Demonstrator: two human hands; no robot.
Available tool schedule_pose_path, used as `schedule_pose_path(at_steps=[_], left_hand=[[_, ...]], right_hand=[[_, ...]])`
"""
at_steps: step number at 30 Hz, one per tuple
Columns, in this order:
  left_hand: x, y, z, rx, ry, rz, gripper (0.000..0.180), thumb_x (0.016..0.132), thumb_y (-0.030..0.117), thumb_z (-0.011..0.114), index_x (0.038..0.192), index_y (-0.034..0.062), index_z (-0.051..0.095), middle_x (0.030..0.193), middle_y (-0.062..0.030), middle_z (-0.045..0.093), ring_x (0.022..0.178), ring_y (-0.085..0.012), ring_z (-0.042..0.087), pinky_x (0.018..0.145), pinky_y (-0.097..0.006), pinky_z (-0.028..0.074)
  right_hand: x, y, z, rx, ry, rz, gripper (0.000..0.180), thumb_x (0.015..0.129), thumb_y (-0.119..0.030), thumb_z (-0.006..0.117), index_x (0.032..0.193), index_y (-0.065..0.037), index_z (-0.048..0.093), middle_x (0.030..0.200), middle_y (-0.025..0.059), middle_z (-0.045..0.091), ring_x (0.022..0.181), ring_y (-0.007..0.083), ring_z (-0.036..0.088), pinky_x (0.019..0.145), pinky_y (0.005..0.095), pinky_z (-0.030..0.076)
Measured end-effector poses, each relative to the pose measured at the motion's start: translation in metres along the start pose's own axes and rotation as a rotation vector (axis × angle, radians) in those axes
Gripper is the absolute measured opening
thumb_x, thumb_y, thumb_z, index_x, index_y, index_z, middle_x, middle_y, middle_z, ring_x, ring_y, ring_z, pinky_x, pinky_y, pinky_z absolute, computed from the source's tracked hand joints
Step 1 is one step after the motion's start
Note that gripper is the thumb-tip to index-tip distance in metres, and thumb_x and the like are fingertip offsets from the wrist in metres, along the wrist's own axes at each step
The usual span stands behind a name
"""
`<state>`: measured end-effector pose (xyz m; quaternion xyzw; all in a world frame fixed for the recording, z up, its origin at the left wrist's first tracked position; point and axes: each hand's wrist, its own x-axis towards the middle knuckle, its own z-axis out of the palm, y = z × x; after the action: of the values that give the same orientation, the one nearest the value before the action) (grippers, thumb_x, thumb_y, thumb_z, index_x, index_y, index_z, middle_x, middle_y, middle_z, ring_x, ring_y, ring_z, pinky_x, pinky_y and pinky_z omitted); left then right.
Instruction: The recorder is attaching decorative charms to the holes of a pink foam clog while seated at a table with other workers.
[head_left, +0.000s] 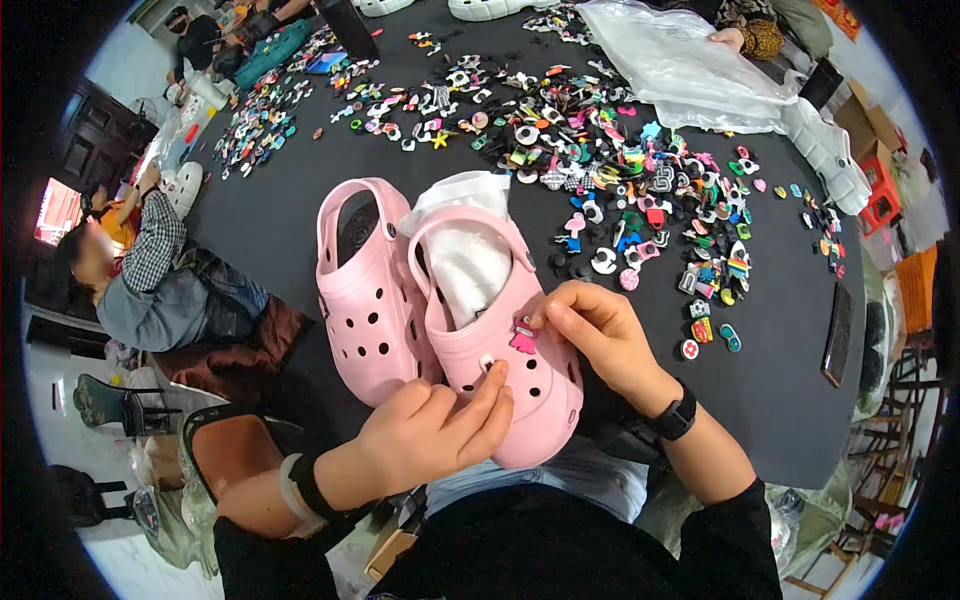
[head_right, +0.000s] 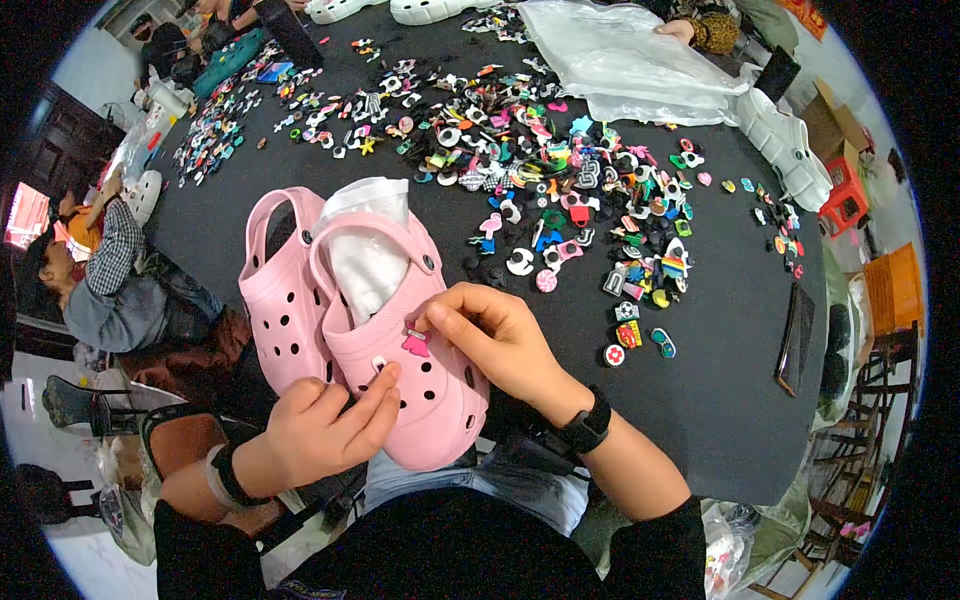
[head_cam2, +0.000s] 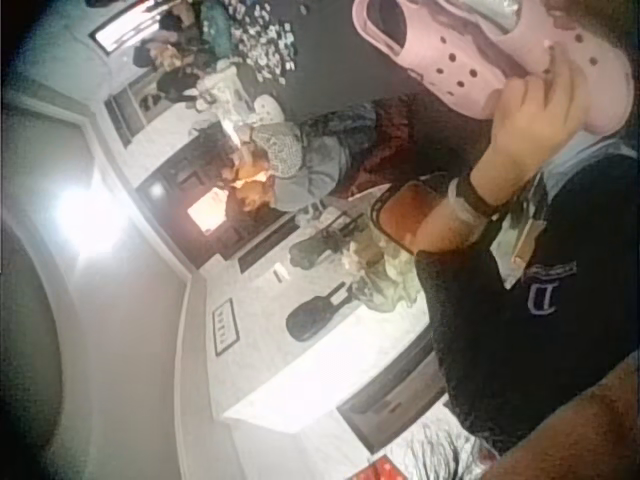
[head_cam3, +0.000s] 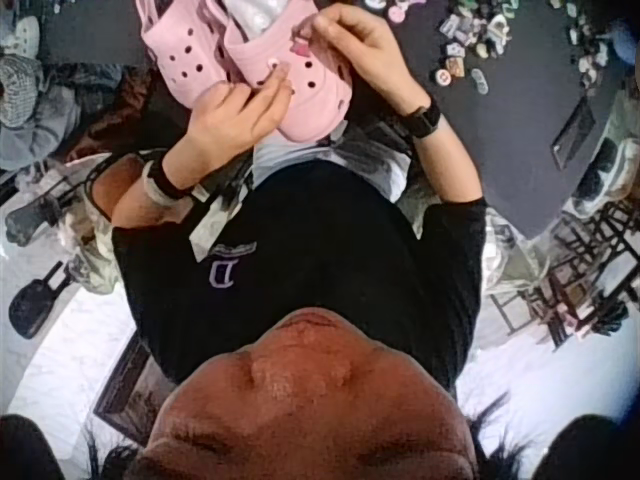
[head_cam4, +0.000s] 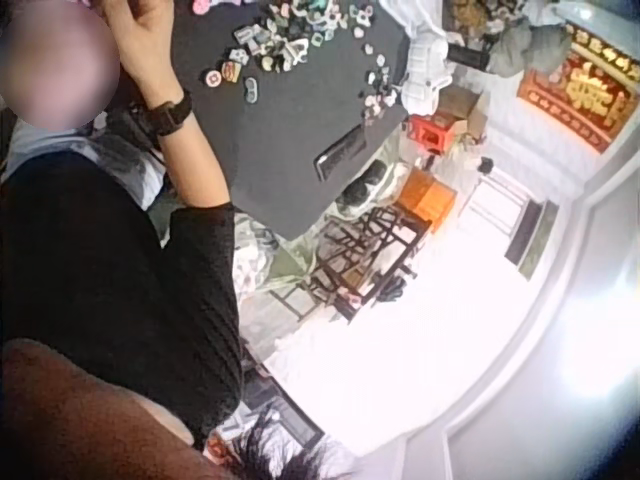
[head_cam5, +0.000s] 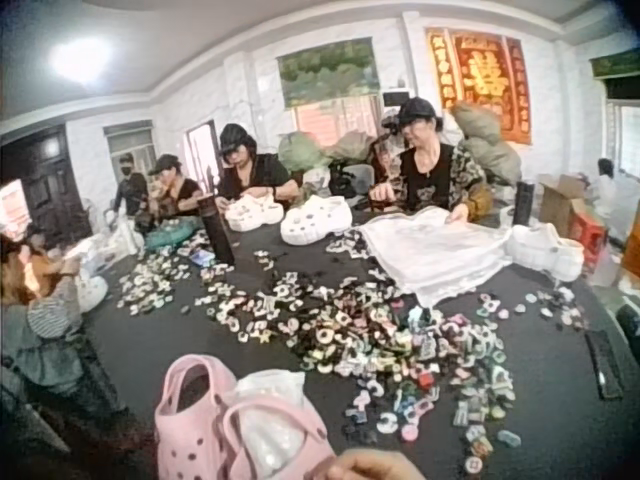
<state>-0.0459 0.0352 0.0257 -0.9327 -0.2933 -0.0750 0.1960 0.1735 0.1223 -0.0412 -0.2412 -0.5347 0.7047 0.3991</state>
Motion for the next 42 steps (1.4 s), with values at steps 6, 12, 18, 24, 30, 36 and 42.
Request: schedule_pose_path(at_steps=[6,12,18,24,30,36,42], left_hand=[[0.004,-0.009,0.004,-0.016,0.006,0.073,0.021,0.081,0.014,0.058,0.100,0.0054,0.061,0.113,-0.0129,0.067,0.052,-0.0072,0.041,0.051,-0.021,0.031],[0.003,-0.010,0.005,-0.039,-0.007,0.067,0.019,0.082,0.013,0.059,0.098,0.0040,0.063,0.111,-0.0138,0.068,0.050,-0.0075,0.040,0.051,-0.022,0.031],[0.002,-0.007,0.003,-0.028,-0.025,0.030,0.022,0.082,0.012,0.059,0.102,0.0034,0.062,0.112,-0.0130,0.068,0.052,-0.0084,0.041,0.055,-0.023,0.032],[-0.010,0.012,-0.002,-0.174,-0.079,-0.137,0.034,0.082,0.012,0.058,0.114,0.0031,0.059,0.129,-0.0122,0.059,0.069,-0.0138,0.053,0.073,-0.029,0.039],[-0.026,0.050,0.008,-0.466,0.006,-0.412,0.070,0.068,0.019,0.076,0.128,-0.0019,0.048,0.136,-0.0219,0.048,0.108,-0.0372,0.054,0.093,-0.048,0.042],[-0.025,0.080,0.019,-0.507,0.093,-0.645,0.077,0.070,0.026,0.079,0.134,0.0012,0.045,0.141,-0.0176,0.044,0.115,-0.0389,0.050,0.099,-0.048,0.041],[-0.017,0.078,0.033,-0.521,0.224,-0.670,0.077,0.068,0.024,0.083,0.131,-0.0026,0.048,0.140,-0.0194,0.044,0.117,-0.0428,0.048,0.097,-0.048,0.044]], right_hand=[[0.003,0.005,0.004,-0.147,0.040,-0.083,0.017,0.093,-0.017,0.061,0.098,-0.001,0.066,0.087,-0.0003,0.060,0.076,0.0049,0.051,0.068,0.0209,0.042],[0.001,0.003,0.009,-0.284,0.073,-0.106,0.012,0.089,-0.018,0.067,0.092,-0.006,0.069,0.073,-0.0032,0.049,0.064,0.0052,0.040,0.056,0.0223,0.033],[0.007,-0.008,-0.007,-0.097,0.011,-0.008,0.016,0.092,-0.017,0.063,0.100,-0.004,0.067,0.082,-0.0030,0.060,0.072,0.0025,0.051,0.063,0.0197,0.042],[0.006,-0.049,-0.067,-0.979,0.411,-0.093,0.017,0.082,-0.016,0.069,0.097,-0.008,0.068,0.079,0.0065,0.067,0.068,0.0169,0.063,0.061,0.0289,0.049],[-0.005,-0.056,-0.084,-1.222,0.261,0.136,0.022,0.073,-0.018,0.075,0.093,-0.012,0.069,0.076,0.0054,0.067,0.068,0.0198,0.064,0.060,0.0320,0.048],[-0.004,-0.042,-0.080,-1.319,0.191,0.161,0.021,0.072,-0.021,0.076,0.090,-0.012,0.070,0.074,0.0053,0.067,0.071,0.0236,0.066,0.062,0.0347,0.049],[-0.002,-0.048,-0.080,-1.128,0.221,0.114,0.021,0.078,-0.021,0.074,0.094,-0.008,0.071,0.077,0.0065,0.069,0.067,0.0179,0.065,0.061,0.0300,0.049]])
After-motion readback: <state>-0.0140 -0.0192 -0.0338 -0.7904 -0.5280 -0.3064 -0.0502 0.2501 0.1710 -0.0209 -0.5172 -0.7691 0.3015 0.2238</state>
